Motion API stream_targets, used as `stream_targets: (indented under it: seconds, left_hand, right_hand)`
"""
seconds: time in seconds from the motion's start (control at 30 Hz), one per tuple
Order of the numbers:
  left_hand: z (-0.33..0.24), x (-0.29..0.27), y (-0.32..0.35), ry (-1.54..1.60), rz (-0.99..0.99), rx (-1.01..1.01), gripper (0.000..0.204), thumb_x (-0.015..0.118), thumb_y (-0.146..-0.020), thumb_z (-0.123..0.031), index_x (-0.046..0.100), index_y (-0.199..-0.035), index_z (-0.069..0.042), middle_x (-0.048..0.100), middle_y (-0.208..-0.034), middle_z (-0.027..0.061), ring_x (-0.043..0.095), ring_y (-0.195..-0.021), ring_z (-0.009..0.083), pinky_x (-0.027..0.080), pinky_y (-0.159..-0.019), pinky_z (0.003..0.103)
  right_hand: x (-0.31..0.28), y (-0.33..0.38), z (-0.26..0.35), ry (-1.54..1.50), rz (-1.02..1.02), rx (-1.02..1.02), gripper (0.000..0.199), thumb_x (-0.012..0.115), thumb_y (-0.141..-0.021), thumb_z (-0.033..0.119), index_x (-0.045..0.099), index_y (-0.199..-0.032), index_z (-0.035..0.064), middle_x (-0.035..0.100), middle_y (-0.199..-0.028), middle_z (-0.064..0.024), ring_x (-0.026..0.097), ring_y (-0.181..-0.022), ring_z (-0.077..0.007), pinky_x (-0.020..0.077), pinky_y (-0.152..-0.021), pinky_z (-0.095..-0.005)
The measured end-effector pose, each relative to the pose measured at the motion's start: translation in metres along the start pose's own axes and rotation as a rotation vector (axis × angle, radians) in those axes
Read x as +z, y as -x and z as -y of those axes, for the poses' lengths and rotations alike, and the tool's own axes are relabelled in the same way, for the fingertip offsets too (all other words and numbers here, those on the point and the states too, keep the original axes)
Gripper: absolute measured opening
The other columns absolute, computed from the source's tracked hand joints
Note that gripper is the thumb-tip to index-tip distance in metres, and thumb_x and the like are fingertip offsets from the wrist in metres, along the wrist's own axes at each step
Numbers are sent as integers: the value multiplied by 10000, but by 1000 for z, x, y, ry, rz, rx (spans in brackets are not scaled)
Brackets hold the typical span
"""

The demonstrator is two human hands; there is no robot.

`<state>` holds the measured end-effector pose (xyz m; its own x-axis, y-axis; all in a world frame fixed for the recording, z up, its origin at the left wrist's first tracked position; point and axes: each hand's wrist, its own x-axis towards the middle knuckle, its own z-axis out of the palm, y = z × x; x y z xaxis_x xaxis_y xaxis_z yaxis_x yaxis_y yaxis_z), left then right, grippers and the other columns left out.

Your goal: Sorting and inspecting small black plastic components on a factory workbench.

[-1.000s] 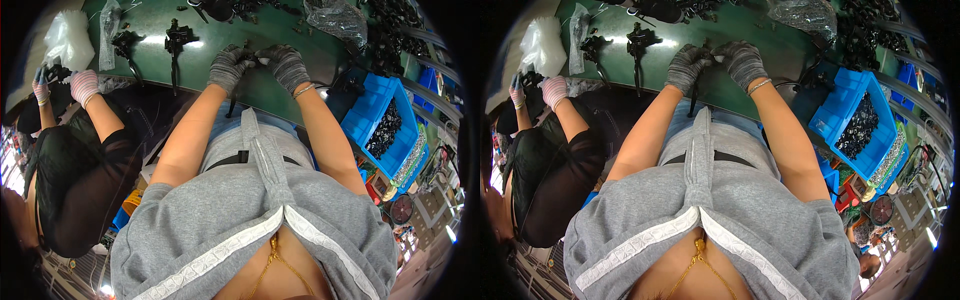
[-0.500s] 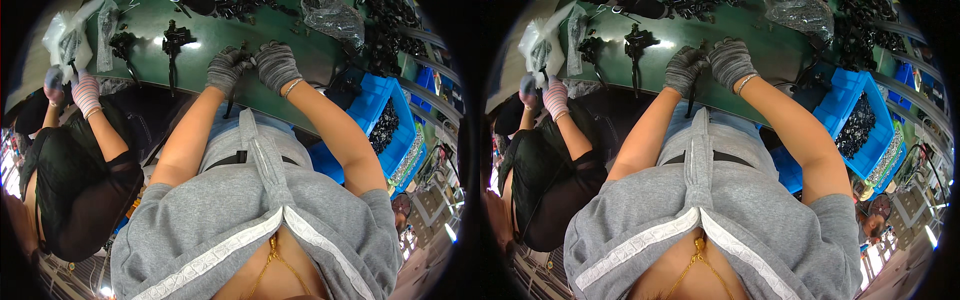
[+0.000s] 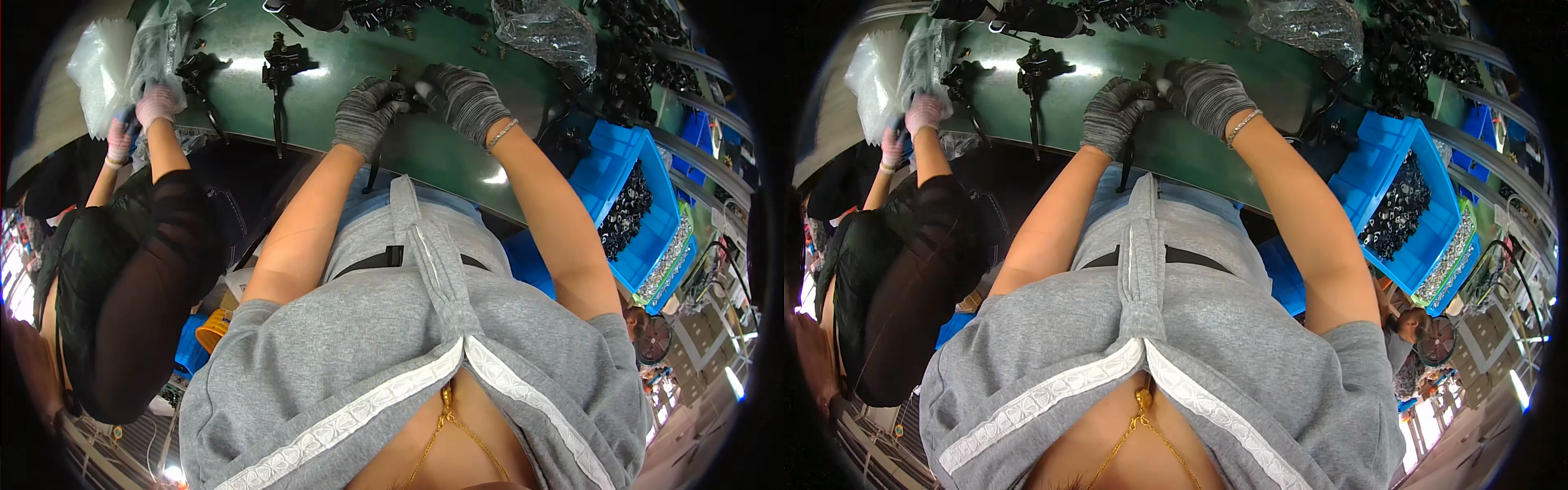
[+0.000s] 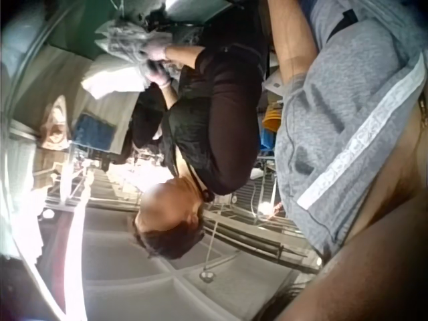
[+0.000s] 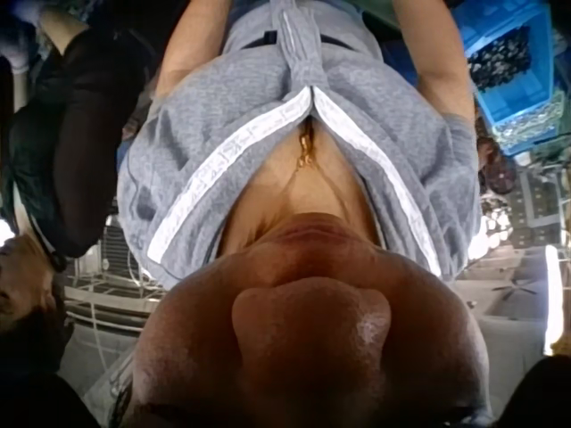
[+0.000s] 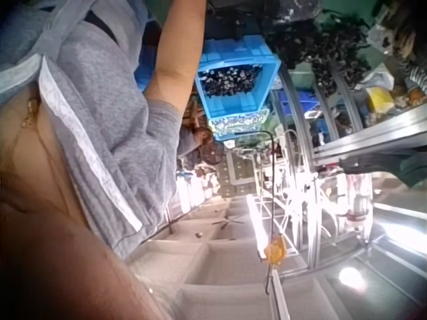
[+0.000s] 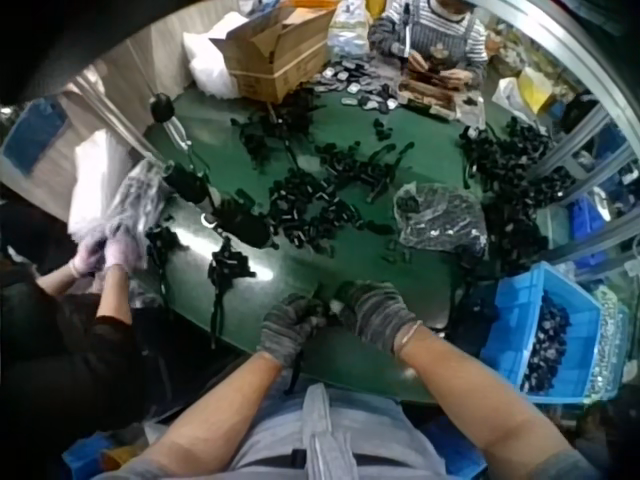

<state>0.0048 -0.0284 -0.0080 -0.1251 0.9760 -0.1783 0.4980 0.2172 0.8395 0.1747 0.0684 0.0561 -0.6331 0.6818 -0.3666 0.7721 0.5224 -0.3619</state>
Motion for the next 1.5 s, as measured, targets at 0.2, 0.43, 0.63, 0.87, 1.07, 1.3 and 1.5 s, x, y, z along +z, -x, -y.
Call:
stream_targets:
  seconds: [0.2,0.43,0.63,0.87,1.07,1.3,1.5]
  left_hand:
    - [6,6,-3,28,19,-11,315,770,-760,-209,733,-1050,-92,664,-1036,99,662,-933,283,527,-851,373]
    - [8,5,-3,124,19,-26,313,773,-759,-199,728,-1049,-92,662,-1016,106,659,-921,293,527,-833,380]
    - [3,0,-3,22,21,31,318,771,-755,-153,715,-1060,-83,655,-995,96,642,-905,273,516,-824,376]
    - [4,1,0,24,-3,74,331,763,-756,-107,704,-1079,-69,644,-965,84,630,-900,238,506,-826,349]
    - [14,3,1,55,-30,54,365,796,-716,-197,707,-1060,-117,664,-990,89,644,-918,291,522,-836,394]
    - [7,4,-5,88,4,-2,347,798,-710,-193,718,-1039,-119,664,-992,83,651,-920,274,527,-835,384]
    - [5,3,-4,74,-4,-9,363,805,-707,-199,728,-1050,-110,666,-1000,87,652,-924,275,526,-840,382]
  right_hand:
    - [18,-6,0,202,-79,-293,253,554,-952,282,651,-1056,74,672,-878,-155,662,-871,-340,506,-812,-439]
    - [37,1,6,67,-80,-35,270,534,-965,331,679,-999,106,691,-909,-139,664,-884,-332,511,-767,-449]
    - [59,-31,-24,153,47,175,310,459,-1008,350,695,-988,151,709,-953,-114,684,-904,-326,525,-813,-425]
    - [-34,-113,-187,179,-326,394,341,483,-994,301,623,-1238,107,635,-1277,-137,605,-1166,-348,502,-955,-418]
    - [-21,-158,-214,171,161,620,503,355,-1029,398,489,-1395,80,523,-1426,-146,510,-1282,-345,392,-1074,-386]
    - [-8,-148,-236,32,-33,511,469,448,-995,363,522,-1359,77,550,-1385,-150,526,-1265,-323,411,-1052,-373]
    - [-19,-111,-234,26,-279,341,343,560,-951,293,667,-1190,72,665,-1215,-154,613,-1152,-314,463,-999,-381]
